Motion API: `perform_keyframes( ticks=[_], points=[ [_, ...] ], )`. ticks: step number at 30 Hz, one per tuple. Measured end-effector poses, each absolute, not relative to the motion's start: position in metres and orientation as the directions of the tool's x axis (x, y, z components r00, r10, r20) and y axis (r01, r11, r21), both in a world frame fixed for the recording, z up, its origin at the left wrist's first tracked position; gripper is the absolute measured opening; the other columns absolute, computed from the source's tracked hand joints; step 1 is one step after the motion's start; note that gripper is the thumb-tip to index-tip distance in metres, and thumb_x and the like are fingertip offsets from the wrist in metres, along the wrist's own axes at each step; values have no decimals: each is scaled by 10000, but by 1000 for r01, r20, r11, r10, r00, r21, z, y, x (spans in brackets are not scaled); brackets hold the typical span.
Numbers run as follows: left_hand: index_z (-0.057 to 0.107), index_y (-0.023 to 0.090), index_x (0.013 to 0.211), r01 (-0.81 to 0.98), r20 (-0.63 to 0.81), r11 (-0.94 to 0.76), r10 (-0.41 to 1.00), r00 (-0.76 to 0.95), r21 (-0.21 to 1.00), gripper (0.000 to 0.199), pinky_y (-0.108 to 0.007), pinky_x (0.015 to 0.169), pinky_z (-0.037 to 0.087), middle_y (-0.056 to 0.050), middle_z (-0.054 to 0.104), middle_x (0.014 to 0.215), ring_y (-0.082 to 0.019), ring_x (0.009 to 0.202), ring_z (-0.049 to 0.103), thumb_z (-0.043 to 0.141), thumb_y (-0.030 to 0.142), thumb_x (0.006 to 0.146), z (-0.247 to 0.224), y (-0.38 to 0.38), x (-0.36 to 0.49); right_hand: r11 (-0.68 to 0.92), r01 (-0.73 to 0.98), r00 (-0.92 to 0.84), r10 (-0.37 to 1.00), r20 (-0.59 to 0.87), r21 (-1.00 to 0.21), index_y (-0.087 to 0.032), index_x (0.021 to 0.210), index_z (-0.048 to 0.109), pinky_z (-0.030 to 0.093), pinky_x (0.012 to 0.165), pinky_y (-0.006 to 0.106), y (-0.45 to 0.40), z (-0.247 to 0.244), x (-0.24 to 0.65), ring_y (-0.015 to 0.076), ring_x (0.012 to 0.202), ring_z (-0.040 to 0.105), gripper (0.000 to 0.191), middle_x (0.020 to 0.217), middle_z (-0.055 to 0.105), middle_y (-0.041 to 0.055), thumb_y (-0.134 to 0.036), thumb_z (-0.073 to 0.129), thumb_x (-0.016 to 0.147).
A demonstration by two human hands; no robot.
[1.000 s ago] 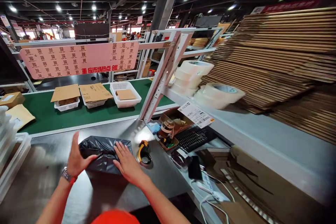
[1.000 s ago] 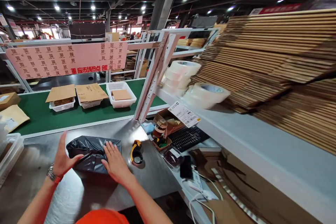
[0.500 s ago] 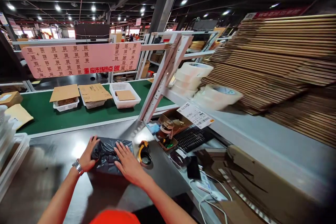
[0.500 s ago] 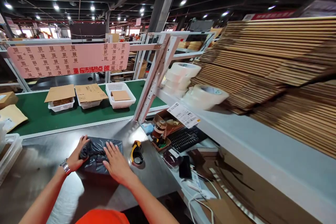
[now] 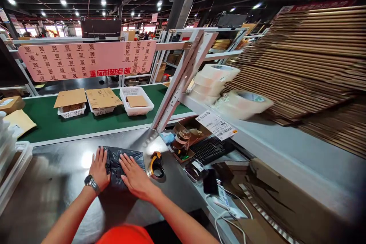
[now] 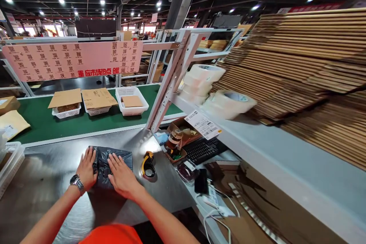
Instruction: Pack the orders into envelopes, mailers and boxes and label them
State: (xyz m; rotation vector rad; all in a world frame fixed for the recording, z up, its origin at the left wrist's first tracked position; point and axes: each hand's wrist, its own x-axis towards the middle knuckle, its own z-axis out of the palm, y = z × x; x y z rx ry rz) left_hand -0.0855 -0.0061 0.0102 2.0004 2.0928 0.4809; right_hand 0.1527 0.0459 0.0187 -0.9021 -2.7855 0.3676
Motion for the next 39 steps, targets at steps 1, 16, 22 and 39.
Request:
perform_keyframes(
  ticks=[1, 16, 22, 39],
  points=[
    [409, 30, 1733, 930, 80, 125, 984, -162, 346, 947, -686, 1418, 196, -269, 212, 1868, -459, 1753, 169, 648, 161, 825, 8, -9, -77, 786, 546, -798, 593, 106, -291, -112, 1758, 393, 291, 1429, 595, 46, 18, 153, 337, 1749, 246, 710, 1856, 290, 153, -298, 515, 1083],
    [488, -110, 1624, 924, 196, 317, 913, -358, 216, 856, -676, 1382, 274, -378, 378, 1766, -487, 1679, 366, 600, 408, 951, 1, -42, -7, 552, 336, -868, 496, -23, -763, -202, 1801, -144, 71, 1457, 629, 56, 24, 175, 315, 1781, 14, 900, 1892, -59, 127, -602, 347, 1161],
    [459, -146, 1616, 879, 169, 411, 875, -455, 241, 1315, -700, 1351, 299, -450, 387, 1720, -557, 1669, 340, 684, 876, 819, 4, -32, 26, -197, -84, -819, 571, -45, -977, -273, 1838, 107, 16, 1466, 529, 77, 20, 180, 259, 1783, 52, 1097, 1912, 78, 66, -930, 377, 1002],
    [374, -113, 1676, 812, 326, 531, 743, -584, 244, 1044, -703, 1298, 384, -447, 510, 1637, -548, 1623, 428, 657, 624, 993, -4, -15, 46, -141, 326, -14, 988, -154, -935, -110, 1583, 479, 540, 1179, 556, 106, -111, 270, 382, 1287, 717, 802, 1401, 706, 261, -599, 573, 955]
  ],
)
